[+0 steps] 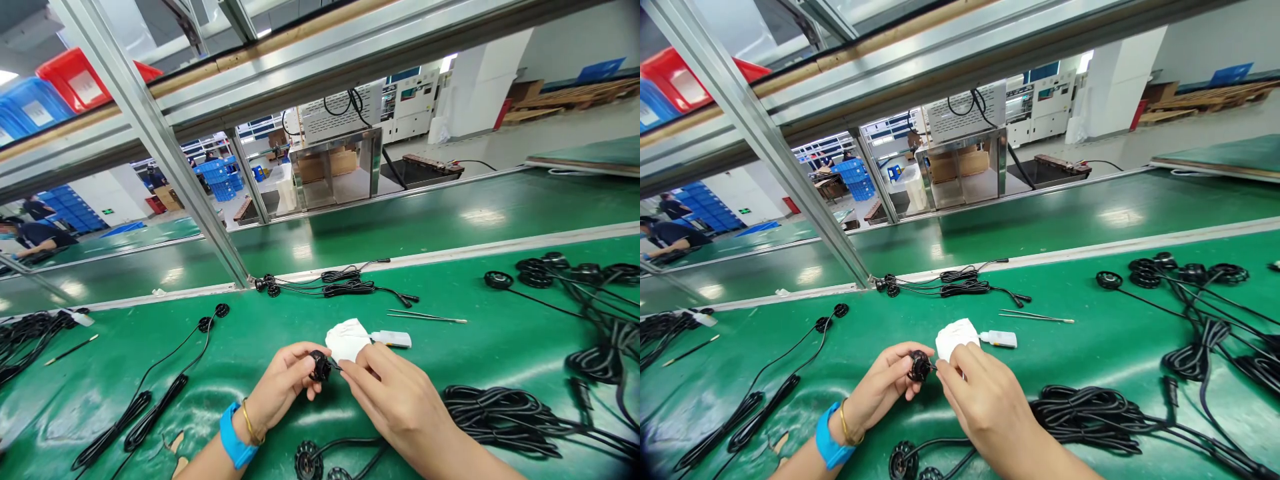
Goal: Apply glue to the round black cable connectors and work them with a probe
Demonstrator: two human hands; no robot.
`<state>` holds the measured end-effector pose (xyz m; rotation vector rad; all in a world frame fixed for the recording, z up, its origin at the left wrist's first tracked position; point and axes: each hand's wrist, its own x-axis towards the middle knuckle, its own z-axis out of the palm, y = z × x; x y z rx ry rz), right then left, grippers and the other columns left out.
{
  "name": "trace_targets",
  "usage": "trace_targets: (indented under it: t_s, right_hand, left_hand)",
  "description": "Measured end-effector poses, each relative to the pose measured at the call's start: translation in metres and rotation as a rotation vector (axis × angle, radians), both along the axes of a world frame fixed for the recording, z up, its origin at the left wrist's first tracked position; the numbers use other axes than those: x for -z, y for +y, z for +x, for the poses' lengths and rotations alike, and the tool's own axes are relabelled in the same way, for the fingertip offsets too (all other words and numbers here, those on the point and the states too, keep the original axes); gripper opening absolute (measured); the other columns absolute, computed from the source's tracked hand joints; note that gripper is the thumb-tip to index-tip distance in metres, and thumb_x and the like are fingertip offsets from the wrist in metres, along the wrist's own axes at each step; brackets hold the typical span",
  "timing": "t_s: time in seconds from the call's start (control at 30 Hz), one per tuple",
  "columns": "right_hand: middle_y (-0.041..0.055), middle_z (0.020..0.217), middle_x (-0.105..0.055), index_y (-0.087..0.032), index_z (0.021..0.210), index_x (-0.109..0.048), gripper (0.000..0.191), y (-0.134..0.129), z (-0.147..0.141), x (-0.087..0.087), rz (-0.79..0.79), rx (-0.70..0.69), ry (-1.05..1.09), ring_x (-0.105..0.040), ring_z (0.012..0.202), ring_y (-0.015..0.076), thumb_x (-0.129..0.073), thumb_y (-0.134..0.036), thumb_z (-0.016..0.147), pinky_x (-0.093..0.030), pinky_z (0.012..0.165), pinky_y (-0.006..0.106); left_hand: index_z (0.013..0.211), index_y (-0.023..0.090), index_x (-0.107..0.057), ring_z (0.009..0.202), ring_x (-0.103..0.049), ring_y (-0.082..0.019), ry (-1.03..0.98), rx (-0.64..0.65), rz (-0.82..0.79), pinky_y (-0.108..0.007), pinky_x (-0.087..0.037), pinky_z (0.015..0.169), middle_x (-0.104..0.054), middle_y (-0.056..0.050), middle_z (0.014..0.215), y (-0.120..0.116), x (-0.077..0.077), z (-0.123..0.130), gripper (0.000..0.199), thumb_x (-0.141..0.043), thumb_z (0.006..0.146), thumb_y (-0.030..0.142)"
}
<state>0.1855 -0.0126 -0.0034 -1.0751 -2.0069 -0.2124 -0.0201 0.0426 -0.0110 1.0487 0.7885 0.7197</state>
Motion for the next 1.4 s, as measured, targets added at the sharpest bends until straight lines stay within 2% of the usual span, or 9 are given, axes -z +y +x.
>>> trace_targets:
  t_s: [0.17,0.47,0.53,0.63,0.7,0.83,1.13,1.3,1.4]
  right_hand:
    - [0.0032,0.072,-0.050,-0.016,0.084,-0.064,0.027,0.000,-0.001,-0.001,0.013,-0.005,-0.051,-0.046,0.065,0.0155,-0.042,-0.009,0.097,-0.033,0.057,0.029]
    - [0.0046,0.078,-0.050,-0.015,0.085,-0.062,0.025,0.002,-0.002,0.012,-0.049,-0.049,-0.091,-0.045,0.070,0.0172,-0.041,-0.008,0.098,-0.033,0.060,0.029]
    - [0.0050,0.077,-0.050,-0.014,0.084,-0.062,0.026,0.002,-0.003,0.013,-0.042,-0.039,-0.087,-0.045,0.069,0.0173,-0.041,-0.008,0.098,-0.034,0.060,0.029]
    - [0.0045,0.076,-0.050,-0.015,0.079,-0.061,0.029,0.003,-0.004,0.015,-0.043,-0.019,-0.083,-0.045,0.068,0.0172,-0.040,-0.007,0.098,-0.033,0.059,0.030]
    - [0.0043,0.075,-0.049,-0.016,0.078,-0.061,0.030,0.003,-0.005,0.017,-0.036,-0.013,-0.090,-0.044,0.067,0.0171,-0.040,-0.007,0.097,-0.033,0.059,0.030]
    - [0.0050,0.077,-0.050,-0.016,0.078,-0.060,0.030,0.002,-0.007,0.022,-0.031,-0.005,-0.125,-0.045,0.068,0.0172,-0.039,-0.007,0.097,-0.034,0.061,0.030]
    - [0.0055,0.077,-0.051,-0.015,0.081,-0.060,0.024,0.003,-0.009,0.027,0.011,-0.001,-0.184,-0.045,0.070,0.0181,-0.042,-0.006,0.096,-0.033,0.061,0.031]
    - [0.0036,0.074,-0.049,-0.016,0.080,-0.060,0.028,0.004,-0.008,0.022,0.017,0.031,-0.171,-0.044,0.067,0.0169,-0.041,-0.008,0.098,-0.031,0.061,0.031]
    - [0.0030,0.073,-0.048,-0.017,0.081,-0.061,0.028,0.004,-0.005,0.020,0.019,0.043,-0.150,-0.044,0.066,0.0169,-0.041,-0.010,0.099,-0.030,0.060,0.031]
  left_hand:
    - [0.107,0.014,-0.073,0.062,-0.059,-0.009,0.028,-0.003,0.028,-0.016,-0.044,0.052,-0.063,-0.004,0.085,0.000,0.001,0.000,0.041,-0.077,0.078,0.043]
    - [0.116,0.017,-0.071,0.066,-0.063,-0.012,0.069,-0.002,0.068,-0.020,-0.047,0.057,-0.067,-0.005,0.086,0.000,0.004,-0.001,0.044,-0.076,0.081,0.043]
    - [0.118,0.017,-0.070,0.072,-0.066,-0.015,0.075,0.000,0.107,-0.024,-0.051,0.065,-0.071,-0.008,0.092,0.000,0.005,0.000,0.043,-0.073,0.083,0.042]
    - [0.117,0.018,-0.069,0.092,-0.068,-0.022,0.071,0.000,0.175,-0.035,-0.055,0.085,-0.072,-0.012,0.109,-0.001,0.005,0.002,0.038,-0.072,0.085,0.039]
    - [0.115,0.019,-0.069,0.099,-0.066,-0.024,0.063,0.007,0.189,-0.039,-0.055,0.090,-0.071,-0.012,0.114,-0.002,0.004,0.005,0.035,-0.072,0.086,0.037]
    - [0.111,0.018,-0.067,0.099,-0.067,-0.023,0.047,0.014,0.168,-0.039,-0.057,0.089,-0.072,-0.011,0.108,-0.005,0.005,0.007,0.031,-0.072,0.086,0.036]
    - [0.111,0.017,-0.065,0.100,-0.067,-0.023,0.050,-0.026,0.160,-0.041,-0.057,0.090,-0.071,-0.012,0.110,-0.010,0.009,0.009,0.032,-0.070,0.087,0.038]
    - [0.110,0.017,-0.066,0.097,-0.067,-0.023,0.204,-0.067,0.285,-0.038,-0.057,0.087,-0.071,-0.012,0.110,-0.014,0.006,0.013,0.030,-0.067,0.089,0.038]
    - [0.113,0.017,-0.066,0.096,-0.067,-0.024,0.260,-0.039,0.345,-0.037,-0.057,0.086,-0.071,-0.012,0.108,-0.016,0.004,0.013,0.030,-0.063,0.091,0.038]
